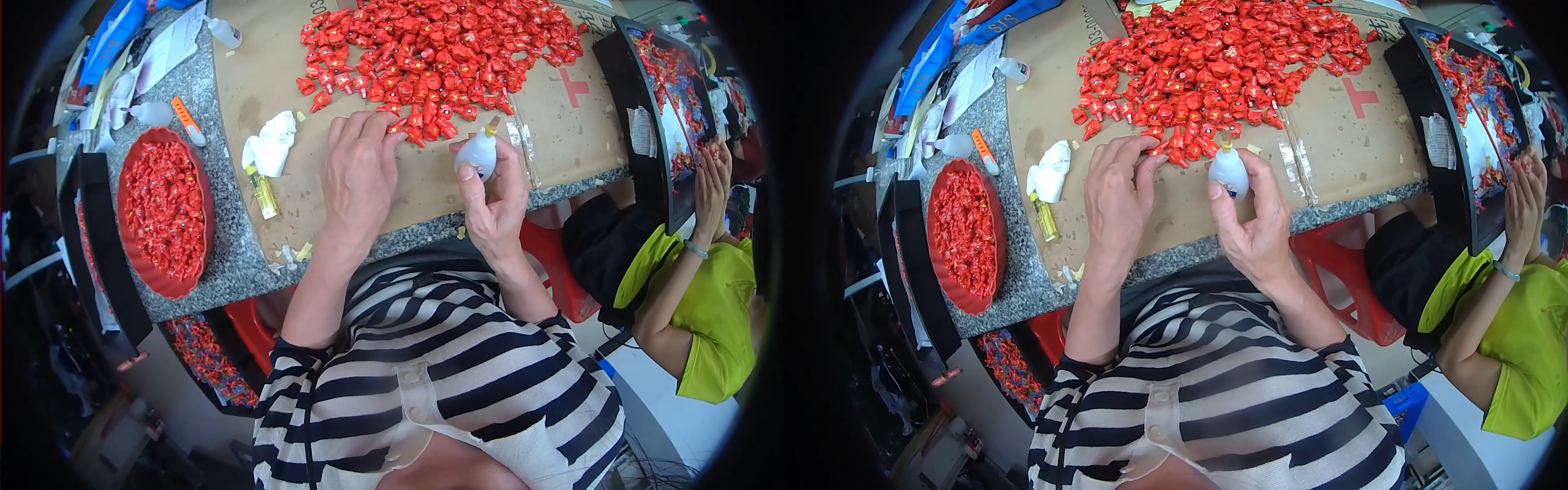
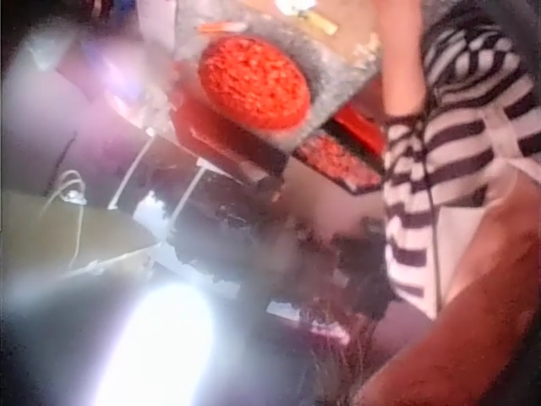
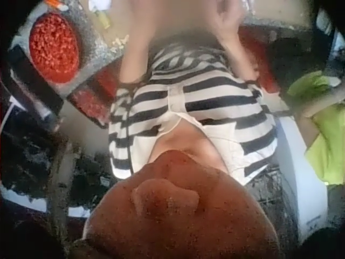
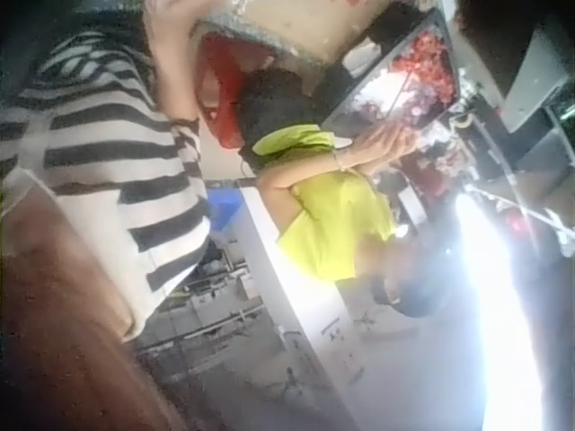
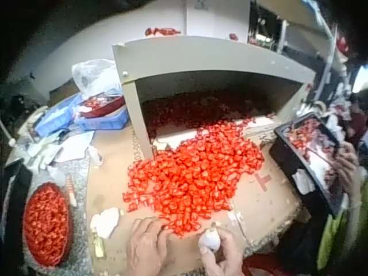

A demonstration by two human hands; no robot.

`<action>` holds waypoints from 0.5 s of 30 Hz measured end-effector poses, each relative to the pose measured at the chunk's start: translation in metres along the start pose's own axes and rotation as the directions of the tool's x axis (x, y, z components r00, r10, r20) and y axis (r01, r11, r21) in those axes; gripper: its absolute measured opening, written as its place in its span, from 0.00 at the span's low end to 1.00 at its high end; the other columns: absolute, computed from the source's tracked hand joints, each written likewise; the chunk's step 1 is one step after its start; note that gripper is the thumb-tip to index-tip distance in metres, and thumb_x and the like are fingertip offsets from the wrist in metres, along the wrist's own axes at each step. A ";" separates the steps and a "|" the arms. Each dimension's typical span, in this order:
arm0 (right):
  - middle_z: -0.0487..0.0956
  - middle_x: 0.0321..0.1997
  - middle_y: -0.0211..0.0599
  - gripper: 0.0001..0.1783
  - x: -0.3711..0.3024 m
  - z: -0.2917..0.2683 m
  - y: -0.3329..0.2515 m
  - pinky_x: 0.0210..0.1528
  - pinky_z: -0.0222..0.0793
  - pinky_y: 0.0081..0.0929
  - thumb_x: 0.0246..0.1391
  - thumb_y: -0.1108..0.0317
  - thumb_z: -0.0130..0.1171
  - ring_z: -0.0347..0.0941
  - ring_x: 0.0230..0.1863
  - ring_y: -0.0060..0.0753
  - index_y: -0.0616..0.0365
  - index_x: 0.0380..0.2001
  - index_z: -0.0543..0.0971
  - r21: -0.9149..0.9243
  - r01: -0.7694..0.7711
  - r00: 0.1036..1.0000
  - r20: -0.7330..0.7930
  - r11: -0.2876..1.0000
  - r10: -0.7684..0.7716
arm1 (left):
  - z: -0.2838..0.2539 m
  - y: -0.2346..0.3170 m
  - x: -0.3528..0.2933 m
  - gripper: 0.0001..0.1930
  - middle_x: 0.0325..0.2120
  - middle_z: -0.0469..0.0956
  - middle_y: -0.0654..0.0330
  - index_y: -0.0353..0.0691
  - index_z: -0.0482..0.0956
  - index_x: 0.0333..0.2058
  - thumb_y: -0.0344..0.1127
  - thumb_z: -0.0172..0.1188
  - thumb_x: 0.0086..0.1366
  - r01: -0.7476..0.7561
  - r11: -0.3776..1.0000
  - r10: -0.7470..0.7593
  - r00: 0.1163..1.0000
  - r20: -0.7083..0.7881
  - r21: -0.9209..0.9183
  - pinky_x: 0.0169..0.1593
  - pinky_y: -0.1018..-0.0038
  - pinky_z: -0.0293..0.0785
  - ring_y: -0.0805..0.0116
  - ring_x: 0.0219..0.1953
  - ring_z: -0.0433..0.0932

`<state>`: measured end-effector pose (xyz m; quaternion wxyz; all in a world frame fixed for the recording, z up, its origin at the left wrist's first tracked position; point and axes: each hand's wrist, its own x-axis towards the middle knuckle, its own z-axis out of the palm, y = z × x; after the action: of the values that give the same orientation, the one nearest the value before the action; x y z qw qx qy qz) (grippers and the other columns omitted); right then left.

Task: The person assembles plastic toy pieces by applying glue to the components with a glue bottle and pressing the parts together by hand.

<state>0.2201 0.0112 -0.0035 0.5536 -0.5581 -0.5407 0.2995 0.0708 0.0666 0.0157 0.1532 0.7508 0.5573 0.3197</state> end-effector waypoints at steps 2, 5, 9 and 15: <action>0.75 0.32 0.38 0.18 -0.001 0.003 -0.001 0.36 0.66 0.22 0.49 0.71 0.55 0.71 0.32 0.26 0.64 0.44 0.65 -0.010 0.011 1.000 -0.005 1.000 -0.011 | 0.001 -0.005 0.000 0.08 0.30 0.74 0.55 0.34 0.75 0.32 0.25 0.57 0.51 -0.092 0.996 0.092 0.995 -0.026 -0.005 0.35 0.69 0.70 0.60 0.33 0.73; 0.74 0.32 0.38 0.19 -0.001 0.009 -0.010 0.36 0.66 0.23 0.50 0.69 0.54 0.70 0.32 0.25 0.63 0.45 0.64 0.081 -0.096 0.995 0.008 0.992 0.095 | -0.015 0.008 -0.015 0.08 0.30 0.74 0.56 0.34 0.76 0.32 0.22 0.57 0.51 0.164 0.843 -0.181 0.983 0.018 -0.512 0.32 0.75 0.72 0.67 0.31 0.75; 0.73 0.32 0.34 0.21 -0.002 0.025 -0.023 0.35 0.66 0.19 0.49 0.69 0.57 0.69 0.32 0.20 0.63 0.45 0.63 0.258 -0.205 0.973 0.160 0.944 0.167 | -0.030 0.006 -0.037 0.10 0.30 0.74 0.57 0.35 0.77 0.32 0.19 0.59 0.49 0.107 0.818 -0.125 0.992 0.007 -0.565 0.31 0.79 0.72 0.71 0.29 0.76; 0.73 0.34 0.31 0.20 -0.009 0.040 -0.035 0.36 0.66 0.14 0.49 0.73 0.57 0.69 0.34 0.16 0.63 0.45 0.64 0.608 -0.585 0.810 0.464 0.537 0.358 | -0.036 0.000 -0.058 0.13 0.34 0.73 0.55 0.29 0.74 0.36 0.19 0.60 0.49 0.233 0.394 -0.337 0.936 0.096 -0.889 0.38 0.80 0.71 0.73 0.33 0.74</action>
<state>0.1710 0.0079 0.0186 0.5412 -0.3676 -0.2759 0.7042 0.0371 0.0074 0.0248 0.5475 0.4344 0.4334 0.5690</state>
